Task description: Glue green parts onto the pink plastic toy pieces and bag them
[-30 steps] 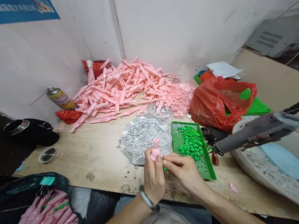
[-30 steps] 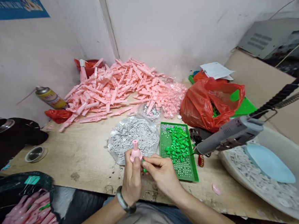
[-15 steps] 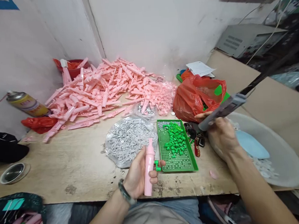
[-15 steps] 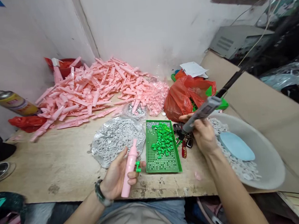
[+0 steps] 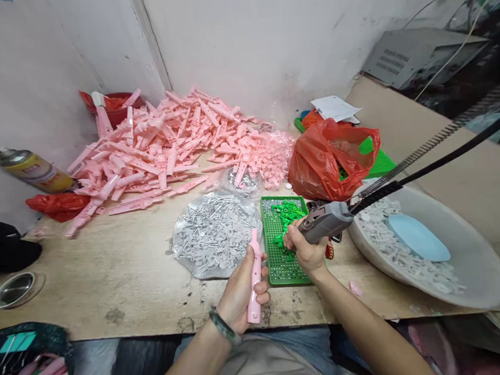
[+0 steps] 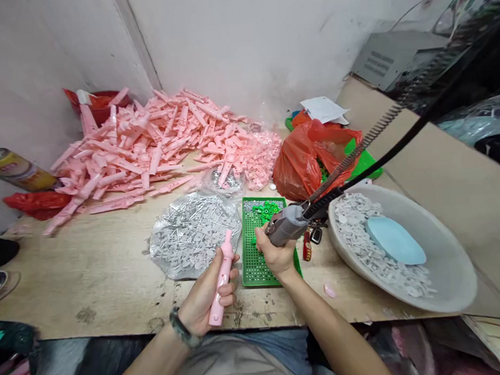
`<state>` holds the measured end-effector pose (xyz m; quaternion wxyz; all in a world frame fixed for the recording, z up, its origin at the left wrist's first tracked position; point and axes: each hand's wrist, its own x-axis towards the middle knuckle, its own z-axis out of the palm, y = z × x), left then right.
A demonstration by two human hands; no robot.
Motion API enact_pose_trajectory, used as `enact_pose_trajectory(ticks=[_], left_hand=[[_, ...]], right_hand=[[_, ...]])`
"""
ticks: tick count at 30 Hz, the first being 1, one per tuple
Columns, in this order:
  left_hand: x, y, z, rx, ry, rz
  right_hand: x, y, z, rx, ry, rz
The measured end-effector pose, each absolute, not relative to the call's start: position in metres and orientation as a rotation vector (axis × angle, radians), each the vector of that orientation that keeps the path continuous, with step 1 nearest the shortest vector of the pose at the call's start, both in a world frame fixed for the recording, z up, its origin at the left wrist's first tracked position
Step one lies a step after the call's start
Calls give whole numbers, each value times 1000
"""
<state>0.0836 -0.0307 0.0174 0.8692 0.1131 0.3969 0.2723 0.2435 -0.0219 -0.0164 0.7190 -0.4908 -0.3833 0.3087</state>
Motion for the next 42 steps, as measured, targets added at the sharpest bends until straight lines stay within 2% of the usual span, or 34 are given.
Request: enact_pose_trajectory(ticks=[16,27,42], left_hand=[[90,-33,18,230,874,595],[105,-47,15,418,1002,736],[98,-55,29,532,975,752]], right_hand=[[241,-21,-14,-1096,-829,625],[204,-62,79,-687,-1000,828],[186,-70,56,-691,-1098,815]])
